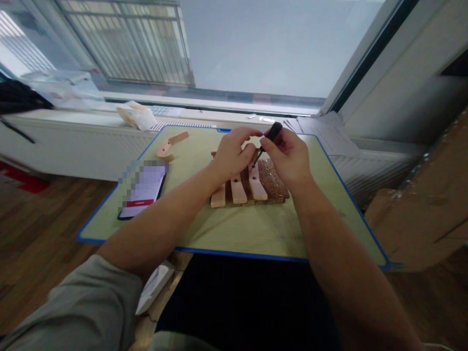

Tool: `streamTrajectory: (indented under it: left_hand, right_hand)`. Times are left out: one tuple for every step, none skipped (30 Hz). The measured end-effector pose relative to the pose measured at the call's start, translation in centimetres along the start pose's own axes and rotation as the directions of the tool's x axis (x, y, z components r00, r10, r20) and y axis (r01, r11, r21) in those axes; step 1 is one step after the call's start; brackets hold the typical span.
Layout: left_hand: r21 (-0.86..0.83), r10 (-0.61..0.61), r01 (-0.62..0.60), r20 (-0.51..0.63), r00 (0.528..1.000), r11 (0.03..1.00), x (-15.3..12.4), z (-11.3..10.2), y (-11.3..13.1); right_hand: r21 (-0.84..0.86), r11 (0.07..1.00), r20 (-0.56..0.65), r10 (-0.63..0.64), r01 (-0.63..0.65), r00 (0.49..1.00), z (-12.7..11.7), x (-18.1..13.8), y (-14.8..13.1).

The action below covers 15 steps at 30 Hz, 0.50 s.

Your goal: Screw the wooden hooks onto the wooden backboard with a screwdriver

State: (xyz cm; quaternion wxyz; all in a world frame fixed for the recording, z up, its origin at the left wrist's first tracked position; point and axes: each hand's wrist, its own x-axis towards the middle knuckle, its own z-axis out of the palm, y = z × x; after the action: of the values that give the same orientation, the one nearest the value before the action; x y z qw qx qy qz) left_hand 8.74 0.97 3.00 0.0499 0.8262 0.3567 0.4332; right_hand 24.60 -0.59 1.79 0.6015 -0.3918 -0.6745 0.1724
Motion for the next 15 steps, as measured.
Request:
streamTrajectory:
  left_hand:
    - [-0.011,0.006,-0.007,-0.013,1.0,1.0,-0.1,0.0,0.1]
    - [-0.014,0.014,-0.014,-0.02,1.0,1.0,-0.2,0.0,0.2]
    - [-0.009,0.02,-0.02,-0.021,1.0,1.0,-0.2,0.0,0.3]
    - [-0.001,0.023,-0.023,-0.018,1.0,1.0,-0.3,0.0,0.4]
    - [0.008,0.024,-0.024,-0.013,1.0,1.0,-0.3,0.0,0.5]
    - [0.015,0.022,-0.022,-0.008,1.0,1.0,-0.2,0.0,0.5]
    - [0.018,0.02,-0.02,0.0,1.0,1.0,-0.2,0.0,0.4]
    - [0.019,0.018,-0.018,0.009,1.0,1.0,-0.1,0.0,0.4]
    - [0.016,0.019,-0.019,0.018,1.0,1.0,-0.1,0.0,0.4]
    - [0.011,0.022,-0.022,0.026,0.999,1.0,0.0,0.0,0.4]
    - [0.004,0.027,-0.027,0.035,0.999,1.0,0.0,-0.1,0.4]
    - [-0.004,0.033,-0.033,0.042,0.999,0.999,0.0,-0.1,0.4]
    - [-0.011,0.042,-0.042,0.049,0.998,0.999,0.0,-0.2,0.4]
    - [-0.016,0.051,-0.05,0.053,0.997,0.999,0.0,-0.2,0.5]
    - [-0.019,0.06,-0.059,0.06,0.996,0.998,0.0,-0.3,0.5]
  right_hand:
    - [-0.002,1.0,-0.005,0.002,-0.002,1.0,0.0,0.0,0.0]
    - [-0.001,1.0,-0.008,0.005,-0.005,1.0,0.1,0.0,0.0]
    - [0.003,1.0,-0.009,0.009,-0.009,1.0,0.1,0.0,-0.1]
    - [0.009,1.0,-0.007,0.013,-0.013,1.0,0.1,0.0,-0.1]
    - [0.013,1.0,-0.001,0.017,-0.017,1.0,0.2,0.0,-0.1]
    - [0.015,1.0,0.007,0.019,-0.019,1.0,0.2,-0.1,-0.2]
    - [0.016,1.0,0.016,0.02,-0.02,1.0,0.2,-0.1,-0.3]
    - [0.019,1.0,0.025,0.021,-0.021,0.999,0.2,-0.1,-0.4]
    - [0.029,0.999,0.03,0.022,-0.023,0.999,0.1,-0.1,-0.5]
    - [0.044,0.999,0.032,0.022,-0.024,0.999,0.1,-0.1,-0.7]
    - [0.063,0.998,0.03,0.023,-0.024,0.999,0.0,-0.1,-0.9]
    - [0.082,0.996,0.026,0.022,-0.024,0.999,-0.1,-0.1,-1.1]
    - [0.098,0.995,0.022,0.02,-0.022,1.0,-0.2,-0.1,-1.3]
    - [0.11,0.994,0.02,0.017,-0.019,1.0,-0.2,-0.1,-1.4]
    - [0.116,0.993,0.019,0.015,-0.017,1.0,-0.3,-0.1,-1.4]
